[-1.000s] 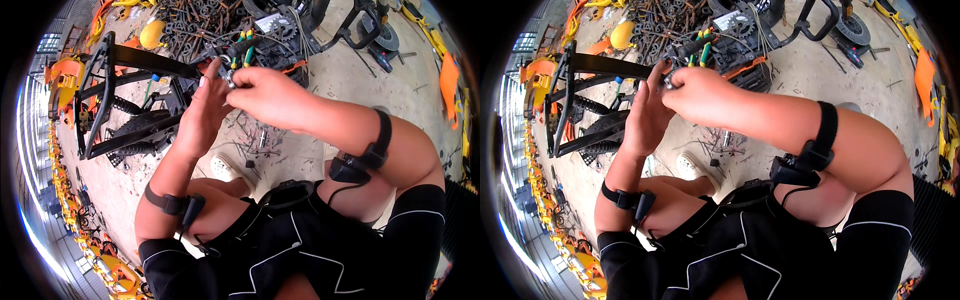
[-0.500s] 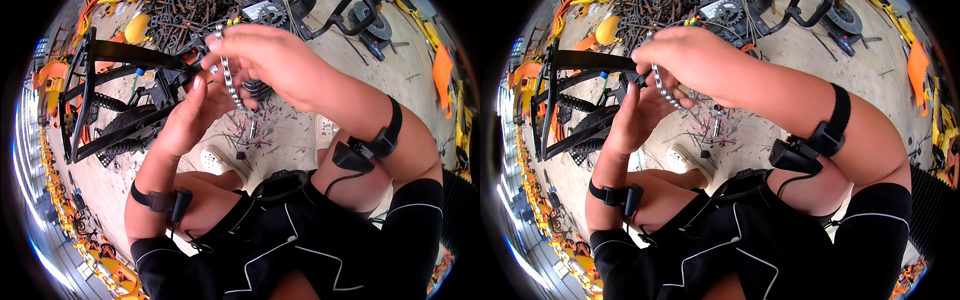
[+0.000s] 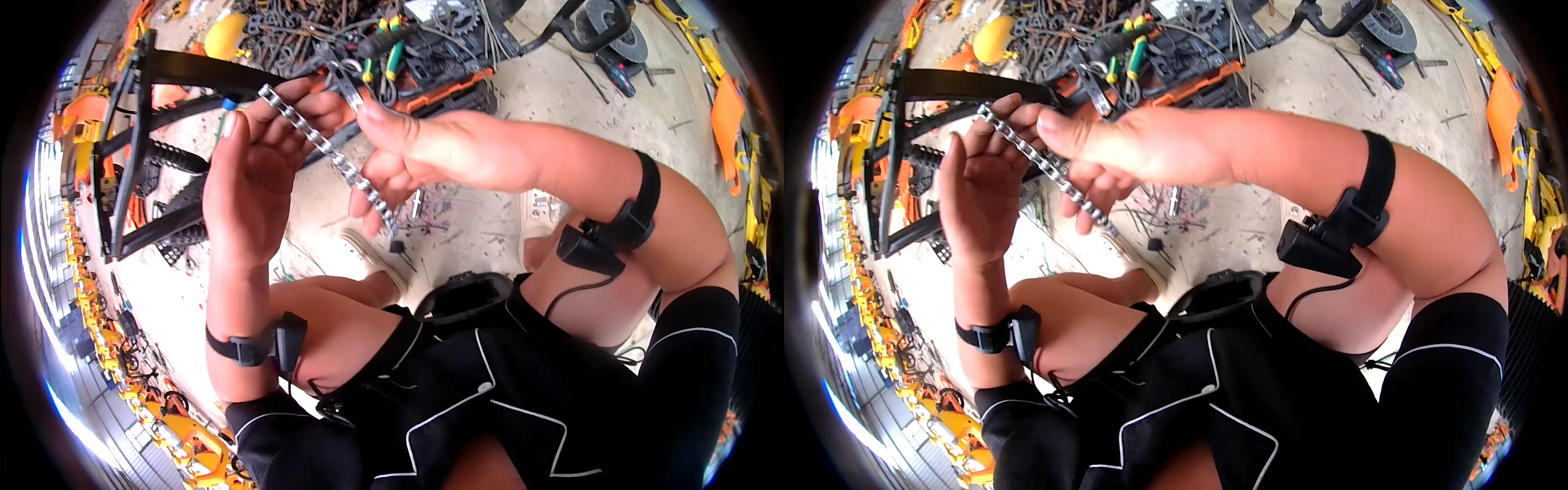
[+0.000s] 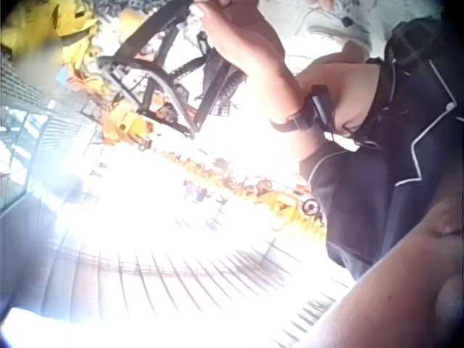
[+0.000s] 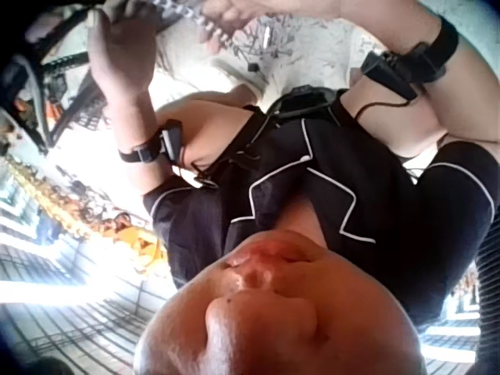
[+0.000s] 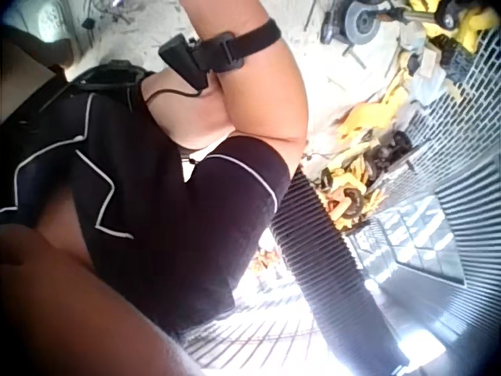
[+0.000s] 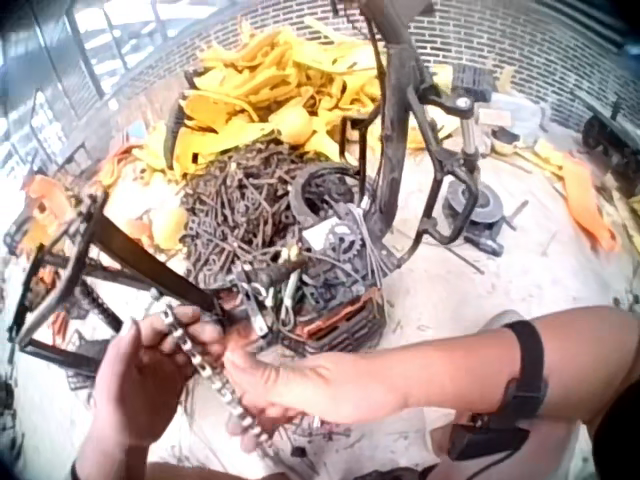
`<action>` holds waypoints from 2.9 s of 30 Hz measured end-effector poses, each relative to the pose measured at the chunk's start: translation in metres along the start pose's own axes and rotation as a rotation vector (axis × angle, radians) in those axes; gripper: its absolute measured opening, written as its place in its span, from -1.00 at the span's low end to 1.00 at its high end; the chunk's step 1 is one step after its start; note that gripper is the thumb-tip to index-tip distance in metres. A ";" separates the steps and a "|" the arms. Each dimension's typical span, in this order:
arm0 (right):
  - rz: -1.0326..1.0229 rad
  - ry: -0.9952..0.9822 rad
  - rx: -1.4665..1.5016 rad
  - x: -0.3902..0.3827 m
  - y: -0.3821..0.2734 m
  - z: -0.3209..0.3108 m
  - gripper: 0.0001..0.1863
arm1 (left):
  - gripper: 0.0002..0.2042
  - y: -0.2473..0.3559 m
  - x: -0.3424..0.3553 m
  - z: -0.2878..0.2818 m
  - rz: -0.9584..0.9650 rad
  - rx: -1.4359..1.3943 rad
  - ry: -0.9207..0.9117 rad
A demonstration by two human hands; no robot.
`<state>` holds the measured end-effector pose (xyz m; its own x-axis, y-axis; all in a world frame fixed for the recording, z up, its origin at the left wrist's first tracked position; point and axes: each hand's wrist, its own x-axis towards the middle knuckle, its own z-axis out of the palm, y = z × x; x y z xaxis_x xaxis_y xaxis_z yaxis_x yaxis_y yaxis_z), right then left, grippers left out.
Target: The person removes a chain from a sprocket using a screwdriver and then manipulates the links by hand.
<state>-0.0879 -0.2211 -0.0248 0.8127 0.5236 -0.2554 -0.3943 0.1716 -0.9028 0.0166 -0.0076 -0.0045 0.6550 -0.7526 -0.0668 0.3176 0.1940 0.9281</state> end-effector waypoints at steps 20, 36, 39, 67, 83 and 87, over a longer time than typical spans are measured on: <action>-0.445 0.385 0.352 -0.011 -0.032 -0.051 -0.39 | -0.43 -0.014 -0.008 0.033 -0.136 0.429 -0.389; -0.148 -0.068 -0.103 -0.014 -0.018 -0.005 -0.01 | -0.33 0.001 0.013 0.007 0.041 0.234 0.053; -0.358 -0.016 0.111 -0.010 -0.021 -0.011 -0.07 | -0.31 -0.014 0.015 0.007 -0.134 0.172 0.024; -0.159 0.271 -0.049 -0.018 -0.021 0.007 -0.74 | -0.36 -0.014 -0.004 0.036 -0.101 0.048 -0.074; -0.065 0.205 -0.020 -0.011 -0.024 0.007 -0.77 | -0.38 -0.016 -0.007 0.032 -0.129 -0.033 -0.088; -0.068 0.217 -0.035 -0.011 -0.022 0.008 -0.76 | -0.38 -0.020 -0.006 0.027 -0.155 -0.005 -0.135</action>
<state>-0.0911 -0.2240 0.0009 0.9116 0.3193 -0.2587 -0.3237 0.1698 -0.9308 -0.0127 -0.0237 -0.0124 0.4997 -0.8514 -0.1590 0.4111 0.0716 0.9088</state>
